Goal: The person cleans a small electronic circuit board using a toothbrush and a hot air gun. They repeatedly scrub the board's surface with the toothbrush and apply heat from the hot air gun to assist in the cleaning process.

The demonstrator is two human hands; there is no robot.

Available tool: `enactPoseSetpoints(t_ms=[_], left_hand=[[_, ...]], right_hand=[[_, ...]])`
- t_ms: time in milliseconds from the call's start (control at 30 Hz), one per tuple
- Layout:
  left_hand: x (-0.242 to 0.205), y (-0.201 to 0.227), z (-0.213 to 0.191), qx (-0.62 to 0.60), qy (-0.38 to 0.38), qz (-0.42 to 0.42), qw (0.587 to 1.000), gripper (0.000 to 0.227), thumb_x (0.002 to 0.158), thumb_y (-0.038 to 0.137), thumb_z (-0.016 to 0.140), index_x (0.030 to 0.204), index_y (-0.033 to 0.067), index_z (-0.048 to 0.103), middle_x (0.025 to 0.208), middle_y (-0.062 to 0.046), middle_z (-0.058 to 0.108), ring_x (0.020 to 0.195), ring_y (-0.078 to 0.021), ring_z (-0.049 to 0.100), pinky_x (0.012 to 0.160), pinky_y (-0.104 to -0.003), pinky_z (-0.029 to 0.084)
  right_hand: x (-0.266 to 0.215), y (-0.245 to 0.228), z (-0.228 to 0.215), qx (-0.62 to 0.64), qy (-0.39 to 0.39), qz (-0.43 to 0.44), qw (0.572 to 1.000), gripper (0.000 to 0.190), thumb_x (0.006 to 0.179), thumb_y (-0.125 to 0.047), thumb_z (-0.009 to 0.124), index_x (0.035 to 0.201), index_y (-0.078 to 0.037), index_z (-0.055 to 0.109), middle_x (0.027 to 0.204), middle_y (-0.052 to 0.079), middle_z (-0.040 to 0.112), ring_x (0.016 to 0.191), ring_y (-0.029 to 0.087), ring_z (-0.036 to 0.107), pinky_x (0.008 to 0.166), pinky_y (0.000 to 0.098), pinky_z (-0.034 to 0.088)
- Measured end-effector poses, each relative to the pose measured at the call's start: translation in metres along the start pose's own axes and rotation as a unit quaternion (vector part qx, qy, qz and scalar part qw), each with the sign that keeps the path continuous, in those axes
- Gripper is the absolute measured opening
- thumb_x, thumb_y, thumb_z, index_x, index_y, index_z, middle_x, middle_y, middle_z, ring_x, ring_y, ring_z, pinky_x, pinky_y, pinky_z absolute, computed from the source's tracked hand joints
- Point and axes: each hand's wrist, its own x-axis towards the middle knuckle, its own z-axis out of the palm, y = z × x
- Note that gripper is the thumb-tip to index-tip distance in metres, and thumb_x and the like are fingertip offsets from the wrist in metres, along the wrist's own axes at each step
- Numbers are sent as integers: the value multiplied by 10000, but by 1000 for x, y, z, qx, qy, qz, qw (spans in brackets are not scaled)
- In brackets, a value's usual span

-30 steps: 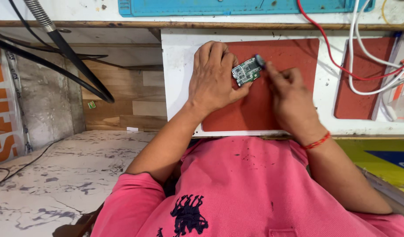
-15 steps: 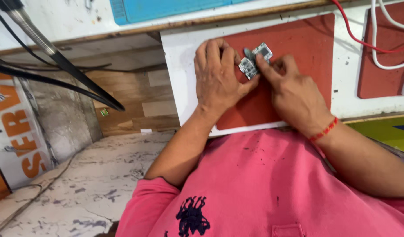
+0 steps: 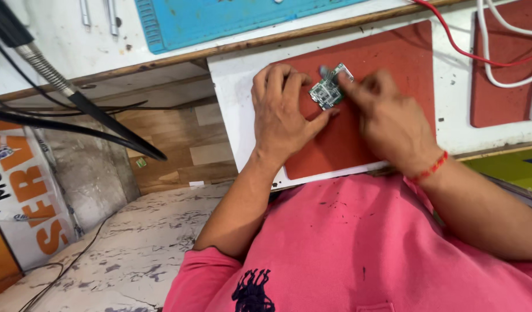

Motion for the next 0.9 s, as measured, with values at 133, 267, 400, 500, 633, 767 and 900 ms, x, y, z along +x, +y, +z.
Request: enactPoseSetpoints(t_ms=[133,267,400,500,633,767,900], left_hand=[[-6,1,2,-12,11,-15,1000,566,654,343,963,1058,88,660,1175,-90,544,1221,-326,466,1074,-475,396],[-8,0,4,-8,4,-8,1000,554,654,355,969,1033,79,674,1145,-91,548,1196,-329,477,1069,-470,411],[-5,-2,5,9,27,27,999,548,663,342,972,1029,56,681,1142,-109,541,1178,-335,474,1070,-484,411],[-6,-5,8,-9,28,30,999,528,697,328,976,1038,41,693,1150,-110,546,1184,-331,478,1066,-473,422],[-8,-2,5,-24,27,23,999,448,662,298,971,954,58,730,1120,-65,577,1173,-307,494,1050,-454,421],[-6,-4,4,-26,8,22,999,418,692,301,984,939,62,746,1109,-62,586,1159,-290,501,1040,-438,419],[-3,-4,6,-14,19,40,999,404,684,281,968,935,61,740,1088,-68,591,1157,-296,499,1051,-459,409]], right_hand=[[-2,-2,-1,15,-12,15,1000,534,965,-47,565,1480,-183,604,1161,179,605,672,405,661,619,499,566],[2,4,-2,14,40,21,999,519,1011,-45,568,1518,-155,588,1162,170,600,755,400,675,650,500,563],[-8,-2,3,30,-1,5,1000,610,910,7,561,1492,-176,585,1159,181,590,716,401,670,629,494,572],[-11,5,4,45,4,20,999,612,931,22,552,1509,-182,569,1154,187,578,762,402,676,673,493,581],[-5,6,8,45,25,-15,999,631,914,25,556,1513,-172,561,1174,199,579,783,416,673,684,495,580],[-4,8,6,21,-34,6,999,637,928,42,536,1532,-158,555,1155,195,589,711,405,659,641,492,575],[-8,9,2,22,-17,9,1000,633,905,22,547,1508,-165,565,1147,196,584,698,393,658,618,479,578]])
